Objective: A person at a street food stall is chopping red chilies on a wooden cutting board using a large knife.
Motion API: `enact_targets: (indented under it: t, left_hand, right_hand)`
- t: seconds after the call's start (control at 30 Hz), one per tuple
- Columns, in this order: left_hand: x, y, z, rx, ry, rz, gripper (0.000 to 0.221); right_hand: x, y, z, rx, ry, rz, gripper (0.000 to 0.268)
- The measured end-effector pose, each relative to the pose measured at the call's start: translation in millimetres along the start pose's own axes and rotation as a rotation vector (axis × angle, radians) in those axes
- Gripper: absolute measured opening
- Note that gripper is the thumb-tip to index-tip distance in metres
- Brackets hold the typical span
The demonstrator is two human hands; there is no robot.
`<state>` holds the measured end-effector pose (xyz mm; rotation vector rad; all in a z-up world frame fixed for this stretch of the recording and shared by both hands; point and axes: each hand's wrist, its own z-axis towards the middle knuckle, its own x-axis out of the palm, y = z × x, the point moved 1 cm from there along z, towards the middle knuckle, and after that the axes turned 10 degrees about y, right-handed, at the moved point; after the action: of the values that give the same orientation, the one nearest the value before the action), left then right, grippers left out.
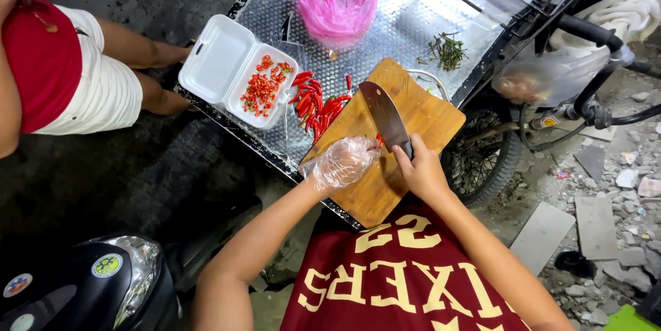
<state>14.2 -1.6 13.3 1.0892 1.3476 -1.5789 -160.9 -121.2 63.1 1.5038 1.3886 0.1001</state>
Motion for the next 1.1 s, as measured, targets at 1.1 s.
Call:
enact_targets:
  t: [1.1]
  left_hand:
    - [-7.6,-2.3,2.1,0.049,-0.106,0.009,0.014]
  right_hand:
    - [-10.6,37.8,-16.3,0.042,0.109,-0.167,0.021]
